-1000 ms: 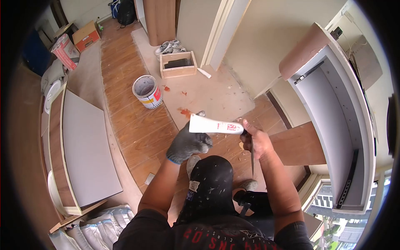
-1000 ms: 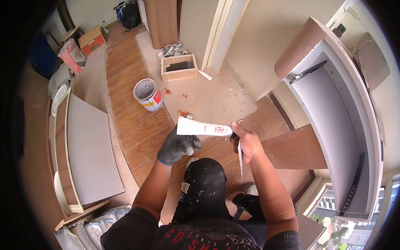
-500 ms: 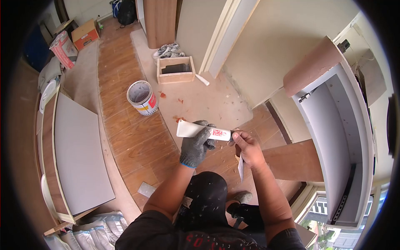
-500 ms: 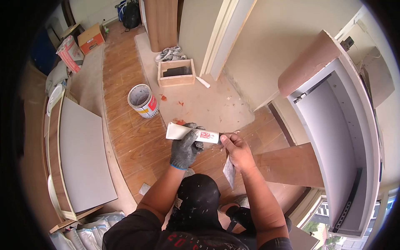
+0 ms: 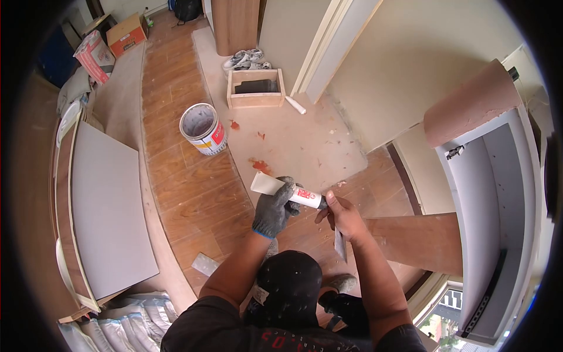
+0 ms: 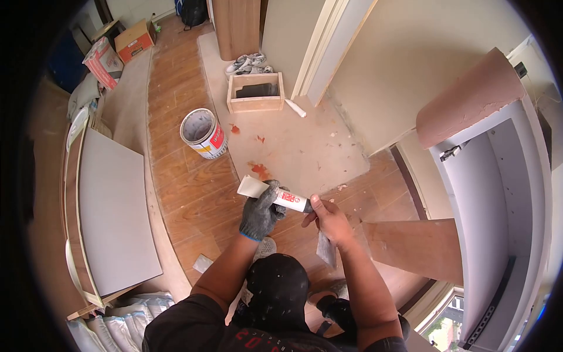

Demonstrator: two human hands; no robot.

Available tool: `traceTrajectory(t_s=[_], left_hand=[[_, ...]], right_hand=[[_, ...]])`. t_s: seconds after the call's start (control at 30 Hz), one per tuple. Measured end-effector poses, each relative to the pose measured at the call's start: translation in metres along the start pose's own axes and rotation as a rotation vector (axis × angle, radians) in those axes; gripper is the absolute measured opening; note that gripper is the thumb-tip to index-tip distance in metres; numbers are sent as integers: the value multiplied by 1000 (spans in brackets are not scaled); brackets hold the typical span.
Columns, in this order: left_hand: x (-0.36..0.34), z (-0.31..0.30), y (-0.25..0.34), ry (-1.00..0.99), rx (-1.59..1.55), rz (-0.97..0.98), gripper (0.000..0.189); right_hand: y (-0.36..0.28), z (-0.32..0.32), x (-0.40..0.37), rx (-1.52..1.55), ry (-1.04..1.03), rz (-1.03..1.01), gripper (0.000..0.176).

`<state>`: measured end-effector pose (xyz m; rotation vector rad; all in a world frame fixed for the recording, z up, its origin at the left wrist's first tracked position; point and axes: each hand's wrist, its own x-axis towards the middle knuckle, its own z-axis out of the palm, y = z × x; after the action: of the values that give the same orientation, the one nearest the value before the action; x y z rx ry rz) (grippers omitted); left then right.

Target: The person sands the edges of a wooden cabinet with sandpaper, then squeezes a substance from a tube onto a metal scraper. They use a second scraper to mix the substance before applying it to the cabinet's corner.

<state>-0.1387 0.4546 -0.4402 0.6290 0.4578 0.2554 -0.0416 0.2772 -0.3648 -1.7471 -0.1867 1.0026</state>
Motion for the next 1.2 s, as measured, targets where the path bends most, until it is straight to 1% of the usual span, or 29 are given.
traceTrajectory(t_s=[0.03,0.1,0.2,0.27,0.33,0.4,0.5,0.57,0.63,0.7,0.73,0.8,0.9,0.93,1.0,1.03,1.1,1.13,1.2], left_hand=[[1,-3,-2,-2,22,-2,35],[5,-8,-5,14,8,-15,35],[13,-16,-13,40,-5,-28,36],[18,-19,-19,45,9,-23,36],[21,-22,-23,41,48,-8,36],[28,-28,-28,67,40,-40,37],[35,-34,-34,98,-20,-81,36],[38,-37,-38,79,-32,-83,35],[37,-41,-41,25,2,-63,34],[40,-51,-42,-12,8,-154,35],[41,-56,-44,-30,9,-198,36],[43,-61,-53,-4,-166,-187,36],[43,-49,-48,35,-342,-171,35],[43,-45,-45,45,-385,-169,34],[50,-53,-50,103,-275,-192,29],[56,-57,-52,132,-222,-202,27],[65,-63,-60,173,-290,-263,24],[68,-66,-64,194,-323,-293,23],[73,-73,-70,194,-178,-299,24]], right_hand=[[4,-2,4,12,-14,23,33],[37,2,20,45,39,-192,34],[34,2,23,-48,66,-211,37],[19,-3,26,3,-19,87,37],[29,-6,35,37,-25,116,37],[63,-4,48,52,44,-126,36],[62,2,50,36,77,-218,34],[59,-5,57,29,12,61,34],[66,-6,65,23,43,64,33],[88,1,75,17,162,-206,33],[80,3,71,-92,171,-228,33],[54,8,57,-310,188,-271,34],[51,12,66,-138,110,-179,35],[57,12,68,-180,118,-186,36],[73,11,78,-263,135,-209,38],[74,14,84,-438,197,-470,38],[81,24,90,-783,313,-982,38],[82,29,89,-792,345,-987,37],[82,35,80,-564,358,-578,35]])
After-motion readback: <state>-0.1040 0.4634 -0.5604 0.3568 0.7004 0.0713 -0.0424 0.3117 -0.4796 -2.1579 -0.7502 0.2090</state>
